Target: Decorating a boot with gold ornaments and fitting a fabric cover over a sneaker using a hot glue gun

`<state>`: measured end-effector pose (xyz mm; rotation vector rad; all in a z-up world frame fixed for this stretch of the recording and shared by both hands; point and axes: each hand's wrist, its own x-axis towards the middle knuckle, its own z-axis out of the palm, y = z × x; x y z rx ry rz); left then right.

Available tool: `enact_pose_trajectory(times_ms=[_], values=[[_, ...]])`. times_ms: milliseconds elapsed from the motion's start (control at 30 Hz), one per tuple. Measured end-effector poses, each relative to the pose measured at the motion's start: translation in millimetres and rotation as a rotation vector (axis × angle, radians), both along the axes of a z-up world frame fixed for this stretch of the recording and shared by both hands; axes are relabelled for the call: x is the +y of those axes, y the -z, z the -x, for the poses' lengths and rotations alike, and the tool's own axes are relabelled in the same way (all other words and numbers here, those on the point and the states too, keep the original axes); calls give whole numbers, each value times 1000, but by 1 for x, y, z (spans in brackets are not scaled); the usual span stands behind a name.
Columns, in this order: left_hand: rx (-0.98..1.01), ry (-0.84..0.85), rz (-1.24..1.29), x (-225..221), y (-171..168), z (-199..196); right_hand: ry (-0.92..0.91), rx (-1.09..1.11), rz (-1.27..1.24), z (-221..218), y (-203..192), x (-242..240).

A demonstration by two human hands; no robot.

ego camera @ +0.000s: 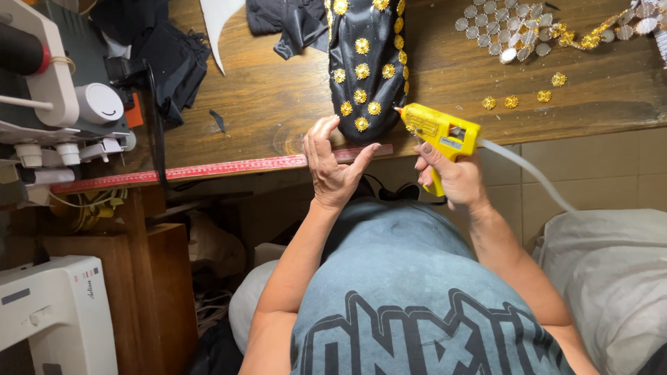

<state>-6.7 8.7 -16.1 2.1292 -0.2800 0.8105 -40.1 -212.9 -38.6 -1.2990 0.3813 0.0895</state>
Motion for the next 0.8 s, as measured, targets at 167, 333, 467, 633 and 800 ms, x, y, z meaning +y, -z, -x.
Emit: enact_pose_trajectory(times_ms=[167,333,467,633,800], values=[[42,13,44,9,2,12,-146,-79,311,4,-34,2],[154,151,-123,-12,4,38,-138,-250,303,20,-34,-15],[246,486,-364,-31,-11,59,86,-611,321,31,29,-7],[240,719,-247,-36,-194,-7,-93,-366,627,34,15,-14],[354,823,-665,-165,-98,-122,-161,-440,674,33,35,-5]])
